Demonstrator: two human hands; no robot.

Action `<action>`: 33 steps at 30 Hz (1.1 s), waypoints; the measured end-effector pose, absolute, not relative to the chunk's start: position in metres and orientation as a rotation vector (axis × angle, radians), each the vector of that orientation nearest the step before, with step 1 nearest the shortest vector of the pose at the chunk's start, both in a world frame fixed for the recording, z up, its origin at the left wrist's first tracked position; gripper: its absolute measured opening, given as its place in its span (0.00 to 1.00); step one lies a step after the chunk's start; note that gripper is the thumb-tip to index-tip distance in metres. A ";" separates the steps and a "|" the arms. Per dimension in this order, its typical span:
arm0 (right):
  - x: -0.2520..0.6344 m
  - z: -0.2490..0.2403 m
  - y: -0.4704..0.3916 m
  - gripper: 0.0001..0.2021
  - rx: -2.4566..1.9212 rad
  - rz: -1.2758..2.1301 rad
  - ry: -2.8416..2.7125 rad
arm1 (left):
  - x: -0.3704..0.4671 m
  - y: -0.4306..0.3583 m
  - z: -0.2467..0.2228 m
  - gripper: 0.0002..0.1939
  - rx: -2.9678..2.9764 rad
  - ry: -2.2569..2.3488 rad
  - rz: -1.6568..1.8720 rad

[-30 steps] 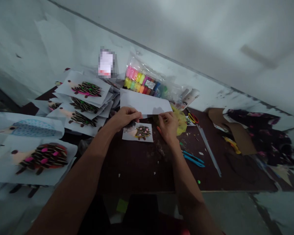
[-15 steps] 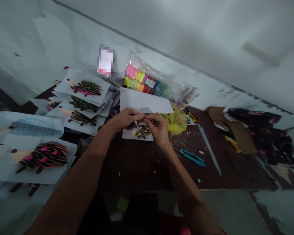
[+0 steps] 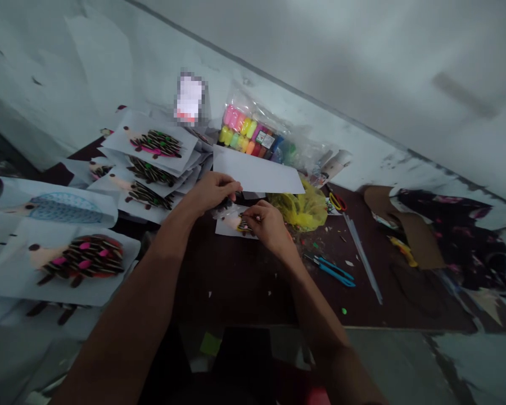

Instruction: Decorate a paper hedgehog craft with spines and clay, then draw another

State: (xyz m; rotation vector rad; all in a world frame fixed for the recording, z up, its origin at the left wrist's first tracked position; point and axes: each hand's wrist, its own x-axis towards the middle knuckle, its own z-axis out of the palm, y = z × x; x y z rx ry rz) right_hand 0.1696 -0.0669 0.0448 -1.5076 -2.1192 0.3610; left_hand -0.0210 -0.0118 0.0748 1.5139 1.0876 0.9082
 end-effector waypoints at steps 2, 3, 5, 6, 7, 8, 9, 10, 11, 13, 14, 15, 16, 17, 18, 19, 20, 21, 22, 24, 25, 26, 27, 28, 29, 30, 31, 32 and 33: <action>0.168 0.044 -0.067 0.07 -1.516 0.356 -2.149 | -0.020 -0.012 0.076 0.12 1.509 1.100 0.893; 0.167 0.043 -0.067 0.07 -1.520 0.349 -2.156 | -0.020 -0.012 0.075 0.12 1.510 1.096 0.892; 0.166 0.042 -0.067 0.06 -1.543 0.329 -2.166 | -0.020 -0.011 0.074 0.12 1.516 1.071 0.904; 0.165 0.042 -0.067 0.06 -1.563 0.315 -2.171 | -0.021 -0.011 0.073 0.12 1.518 1.058 0.911; 0.164 0.041 -0.067 0.06 -1.584 0.302 -2.178 | -0.021 -0.010 0.072 0.12 1.518 1.049 0.911; 0.163 0.041 -0.067 0.06 -1.603 0.287 -2.188 | -0.021 -0.010 0.072 0.11 1.516 1.047 0.906; 0.163 0.042 -0.066 0.06 -1.621 0.272 -2.201 | -0.021 -0.010 0.072 0.11 1.513 1.052 0.899; 0.162 0.042 -0.066 0.06 -1.637 0.255 -2.218 | -0.021 -0.010 0.072 0.11 1.513 1.058 0.893; 0.161 0.042 -0.066 0.06 -1.654 0.234 -2.235 | -0.021 -0.010 0.073 0.11 1.515 1.064 0.886; 0.158 0.044 -0.067 0.07 -1.695 0.184 -2.270 | -0.020 -0.011 0.074 0.11 1.522 1.071 0.872; 0.157 0.044 -0.067 0.07 -1.717 0.156 -2.288 | -0.020 -0.011 0.075 0.10 1.522 1.077 0.867; 0.155 0.045 -0.068 0.07 -1.737 0.130 -2.307 | -0.021 -0.011 0.076 0.10 1.521 1.080 0.862; 0.153 0.046 -0.068 0.08 -1.758 0.108 -2.324 | -0.021 -0.012 0.077 0.10 1.521 1.084 0.859; 0.152 0.048 -0.069 0.08 -1.779 0.090 -2.338 | -0.021 -0.012 0.078 0.10 1.521 1.089 0.861; 0.150 0.049 -0.069 0.08 -1.801 0.079 -2.350 | -0.021 -0.012 0.078 0.10 1.523 1.095 0.863; 0.149 0.050 -0.070 0.09 -1.823 0.073 -2.359 | -0.021 -0.013 0.079 0.11 1.530 1.102 0.862; 0.148 0.051 -0.070 0.09 -1.846 0.068 -2.365 | -0.021 -0.013 0.079 0.11 1.539 1.109 0.857; 0.147 0.052 -0.071 0.09 -1.870 0.064 -2.370 | -0.021 -0.013 0.080 0.11 1.547 1.116 0.848; 0.147 0.053 -0.071 0.09 -1.894 0.059 -2.374 | -0.022 -0.013 0.079 0.11 1.551 1.122 0.839; 0.145 0.055 -0.071 0.10 -1.934 0.049 -2.389 | -0.022 -0.013 0.079 0.10 1.554 1.125 0.835; 0.144 0.056 -0.071 0.11 -1.952 0.043 -2.397 | -0.022 -0.012 0.078 0.10 1.557 1.119 0.838; 0.144 0.057 -0.071 0.11 -1.966 0.038 -2.407 | -0.022 -0.012 0.078 0.10 1.563 1.112 0.841; 0.143 0.057 -0.071 0.12 -1.979 0.032 -2.416 | -0.022 -0.012 0.077 0.11 1.571 1.105 0.846; 0.142 0.058 -0.071 0.12 -1.993 0.024 -2.426 | -0.021 -0.012 0.077 0.11 1.577 1.098 0.849; 0.141 0.058 -0.071 0.13 -2.006 0.015 -2.435 | -0.021 -0.012 0.077 0.12 1.580 1.094 0.851; 0.140 0.059 -0.071 0.14 -2.018 0.007 -2.444 | -0.021 -0.012 0.077 0.12 1.577 1.095 0.853; 0.139 0.059 -0.071 0.14 -2.026 0.001 -2.455 | -0.021 -0.012 0.078 0.12 1.570 1.100 0.855; 0.138 0.059 -0.071 0.14 -2.030 -0.005 -2.467 | -0.021 -0.013 0.078 0.11 1.561 1.104 0.856; 0.138 0.059 -0.071 0.14 -2.028 -0.011 -2.480 | -0.021 -0.013 0.079 0.11 1.556 1.107 0.854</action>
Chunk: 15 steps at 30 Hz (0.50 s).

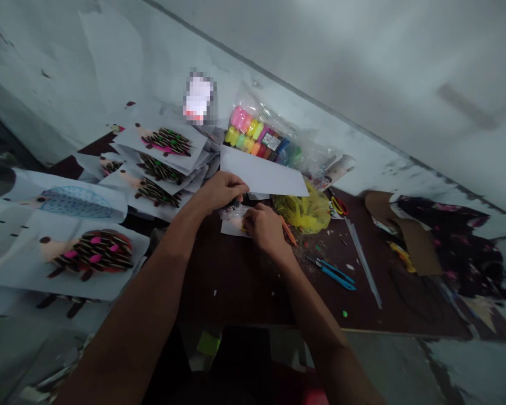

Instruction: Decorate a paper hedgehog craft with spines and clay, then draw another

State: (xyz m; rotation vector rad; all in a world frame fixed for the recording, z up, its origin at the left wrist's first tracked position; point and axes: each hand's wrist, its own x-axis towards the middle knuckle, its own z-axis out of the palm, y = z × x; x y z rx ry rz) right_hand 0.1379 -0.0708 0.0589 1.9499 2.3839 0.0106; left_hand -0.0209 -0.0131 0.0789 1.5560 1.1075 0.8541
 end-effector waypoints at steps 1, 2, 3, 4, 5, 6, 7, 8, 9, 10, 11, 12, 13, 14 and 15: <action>0.138 0.058 -0.071 0.14 1.935 0.018 2.388 | -0.021 -0.013 0.080 0.11 1.555 1.107 0.851; 0.138 0.058 -0.070 0.14 1.922 0.028 2.393 | -0.021 -0.013 0.080 0.11 1.556 1.103 0.851; 0.138 0.057 -0.070 0.14 1.910 0.038 2.398 | -0.021 -0.013 0.080 0.11 1.560 1.095 0.852; 0.138 0.056 -0.070 0.15 1.900 0.047 2.401 | -0.022 -0.013 0.080 0.11 1.566 1.086 0.855; 0.138 0.055 -0.070 0.15 1.894 0.056 2.401 | -0.022 -0.013 0.079 0.11 1.572 1.078 0.859; 0.139 0.054 -0.069 0.15 1.887 0.063 2.401 | -0.022 -0.013 0.079 0.11 1.578 1.073 0.860; 0.139 0.054 -0.069 0.16 1.880 0.070 2.404 | -0.022 -0.012 0.078 0.11 1.582 1.071 0.859; 0.139 0.054 -0.069 0.16 1.873 0.075 2.408 | -0.022 -0.012 0.077 0.11 1.587 1.072 0.856; 0.140 0.054 -0.070 0.16 1.865 0.079 2.415 | -0.022 -0.011 0.076 0.12 1.589 1.074 0.855; 0.140 0.055 -0.070 0.16 1.859 0.081 2.419 | -0.022 -0.011 0.076 0.12 1.590 1.075 0.855; 0.140 0.055 -0.071 0.16 1.853 0.081 2.421 | -0.022 -0.010 0.075 0.12 1.591 1.075 0.856; 0.140 0.056 -0.072 0.16 1.849 0.080 2.422 | -0.022 -0.010 0.074 0.12 1.591 1.075 0.857; 0.140 0.057 -0.072 0.16 1.847 0.081 2.425 | -0.022 -0.009 0.073 0.12 1.593 1.074 0.858; 0.140 0.058 -0.073 0.16 1.845 0.081 2.429 | -0.022 -0.009 0.073 0.12 1.596 1.072 0.858; 0.141 0.059 -0.074 0.16 1.842 0.078 2.432 | -0.022 -0.008 0.072 0.12 1.601 1.070 0.856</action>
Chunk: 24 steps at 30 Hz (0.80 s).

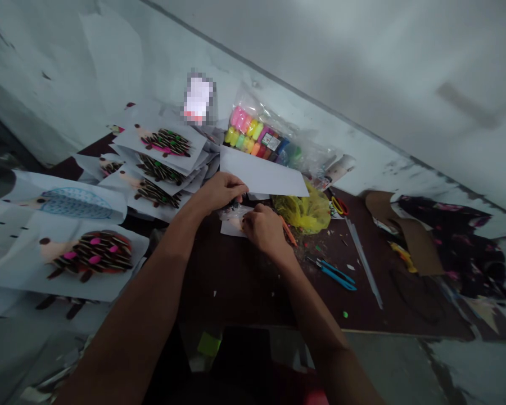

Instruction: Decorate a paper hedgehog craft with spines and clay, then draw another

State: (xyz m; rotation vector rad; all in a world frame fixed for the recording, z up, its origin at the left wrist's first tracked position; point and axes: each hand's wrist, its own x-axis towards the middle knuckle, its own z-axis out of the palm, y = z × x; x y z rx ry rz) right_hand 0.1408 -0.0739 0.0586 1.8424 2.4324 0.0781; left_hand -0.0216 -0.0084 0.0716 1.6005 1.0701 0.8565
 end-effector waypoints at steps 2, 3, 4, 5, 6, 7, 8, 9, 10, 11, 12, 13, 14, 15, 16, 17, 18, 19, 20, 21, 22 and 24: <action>0.142 0.059 -0.075 0.16 1.836 0.069 2.437 | -0.021 -0.007 0.069 0.12 1.611 1.074 0.849; 0.142 0.059 -0.075 0.16 1.831 0.065 2.437 | -0.021 -0.007 0.068 0.12 1.615 1.076 0.846; 0.142 0.059 -0.076 0.15 1.826 0.065 2.437 | -0.021 -0.006 0.067 0.12 1.621 1.077 0.841; 0.143 0.059 -0.076 0.15 1.821 0.069 2.437 | -0.021 -0.006 0.066 0.12 1.626 1.077 0.836; 0.143 0.058 -0.076 0.15 1.816 0.075 2.437 | -0.021 -0.005 0.065 0.12 1.629 1.074 0.833; 0.143 0.058 -0.076 0.16 1.811 0.081 2.436 | -0.021 -0.004 0.064 0.12 1.634 1.070 0.834; 0.143 0.057 -0.076 0.16 1.804 0.084 2.433 | -0.021 -0.004 0.063 0.12 1.641 1.065 0.836; 0.143 0.057 -0.076 0.16 1.800 0.088 2.429 | -0.021 -0.003 0.062 0.12 1.648 1.063 0.838; 0.143 0.057 -0.076 0.16 1.797 0.093 2.425 | -0.021 -0.003 0.062 0.12 1.654 1.063 0.839; 0.143 0.057 -0.077 0.16 1.797 0.098 2.422 | -0.021 -0.003 0.062 0.12 1.656 1.064 0.840; 0.143 0.057 -0.077 0.16 1.798 0.101 2.421 | -0.021 -0.003 0.062 0.12 1.652 1.066 0.837; 0.143 0.058 -0.077 0.17 1.798 0.100 2.425 | -0.021 -0.003 0.063 0.12 1.644 1.069 0.830; 0.143 0.059 -0.078 0.17 1.798 0.095 2.429 | -0.021 -0.004 0.064 0.12 1.632 1.073 0.822; 0.143 0.060 -0.078 0.17 1.799 0.086 2.434 | -0.021 -0.005 0.065 0.11 1.621 1.077 0.814; 0.144 0.061 -0.079 0.17 1.802 0.074 2.440 | -0.021 -0.006 0.066 0.11 1.615 1.082 0.805; 0.144 0.062 -0.079 0.17 1.805 0.060 2.444 | -0.021 -0.007 0.067 0.11 1.614 1.086 0.796; 0.144 0.063 -0.080 0.17 1.808 0.044 2.447 | -0.021 -0.007 0.068 0.11 1.620 1.089 0.790; 0.145 0.064 -0.080 0.17 1.813 0.028 2.451 | -0.021 -0.007 0.068 0.12 1.626 1.093 0.790; 0.146 0.065 -0.080 0.16 1.820 0.014 2.461 | -0.021 -0.007 0.069 0.13 1.631 1.099 0.794; 0.147 0.066 -0.081 0.16 1.832 0.003 2.475 | -0.021 -0.007 0.069 0.13 1.632 1.105 0.800; 0.148 0.067 -0.081 0.16 1.847 -0.005 2.492 | -0.021 -0.007 0.068 0.13 1.630 1.109 0.806; 0.151 0.068 -0.080 0.16 1.874 -0.020 2.525 | -0.020 -0.007 0.068 0.12 1.617 1.114 0.812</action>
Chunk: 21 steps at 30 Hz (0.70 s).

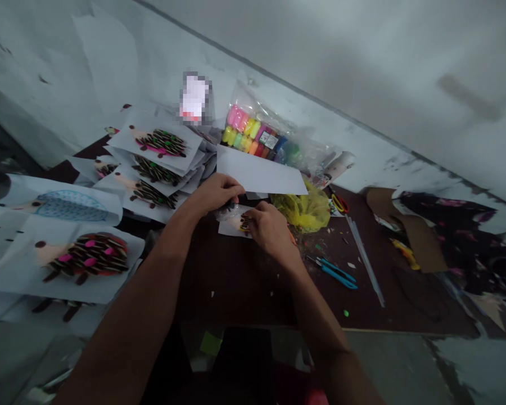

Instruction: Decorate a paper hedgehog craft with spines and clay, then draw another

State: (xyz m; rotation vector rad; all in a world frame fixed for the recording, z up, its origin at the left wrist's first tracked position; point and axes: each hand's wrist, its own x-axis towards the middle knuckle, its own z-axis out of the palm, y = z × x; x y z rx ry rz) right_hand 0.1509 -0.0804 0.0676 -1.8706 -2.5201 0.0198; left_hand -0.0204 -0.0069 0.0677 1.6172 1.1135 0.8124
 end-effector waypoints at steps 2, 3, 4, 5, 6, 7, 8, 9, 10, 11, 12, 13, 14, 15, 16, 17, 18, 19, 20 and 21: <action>0.153 0.067 -0.080 0.16 -1.852 0.045 -2.525 | -0.020 -0.007 0.067 0.11 1.608 1.112 0.811; 0.153 0.066 -0.079 0.16 -1.847 0.058 -2.542 | -0.020 -0.008 0.067 0.12 1.609 1.113 0.811; 0.154 0.065 -0.079 0.16 -1.842 0.067 -2.561 | -0.020 -0.008 0.067 0.12 1.611 1.115 0.813; 0.153 0.064 -0.078 0.16 -1.840 0.071 -2.578 | -0.020 -0.009 0.068 0.12 1.614 1.119 0.814; 0.153 0.062 -0.078 0.16 -1.838 0.072 -2.591 | -0.019 -0.009 0.068 0.12 1.614 1.123 0.811; 0.153 0.061 -0.078 0.16 -1.838 0.073 -2.598 | -0.019 -0.009 0.069 0.12 1.612 1.127 0.808; 0.153 0.060 -0.078 0.16 -1.836 0.075 -2.603 | -0.019 -0.010 0.069 0.11 1.608 1.130 0.804; 0.152 0.059 -0.077 0.15 -1.835 0.076 -2.608 | -0.019 -0.010 0.070 0.11 1.604 1.132 0.800; 0.152 0.058 -0.077 0.15 -1.833 0.076 -2.613 | -0.019 -0.010 0.070 0.11 1.600 1.135 0.797; 0.152 0.058 -0.077 0.15 -1.830 0.076 -2.616 | -0.019 -0.010 0.071 0.11 1.597 1.135 0.796; 0.152 0.058 -0.077 0.15 -1.826 0.074 -2.618 | -0.019 -0.011 0.071 0.11 1.594 1.132 0.797; 0.152 0.058 -0.077 0.16 -1.823 0.071 -2.612 | -0.019 -0.011 0.071 0.11 1.591 1.127 0.797; 0.153 0.058 -0.077 0.16 -1.822 0.069 -2.601 | -0.019 -0.011 0.072 0.11 1.589 1.123 0.793; 0.153 0.059 -0.077 0.16 -1.825 0.070 -2.584 | -0.020 -0.011 0.072 0.11 1.589 1.119 0.789; 0.153 0.060 -0.077 0.16 -1.832 0.075 -2.564 | -0.020 -0.011 0.072 0.11 1.592 1.119 0.787; 0.154 0.061 -0.078 0.16 -1.844 0.084 -2.540 | -0.020 -0.011 0.072 0.11 1.595 1.121 0.786; 0.154 0.062 -0.078 0.16 -1.853 0.096 -2.511 | -0.021 -0.010 0.072 0.11 1.598 1.125 0.788; 0.154 0.063 -0.079 0.16 -1.857 0.111 -2.468 | -0.021 -0.010 0.071 0.11 1.597 1.127 0.793; 0.154 0.063 -0.079 0.16 -1.847 0.132 -2.409 | -0.021 -0.009 0.070 0.11 1.591 1.124 0.801; 0.154 0.063 -0.079 0.16 -1.824 0.164 -2.329 | -0.020 -0.009 0.069 0.11 1.581 1.119 0.812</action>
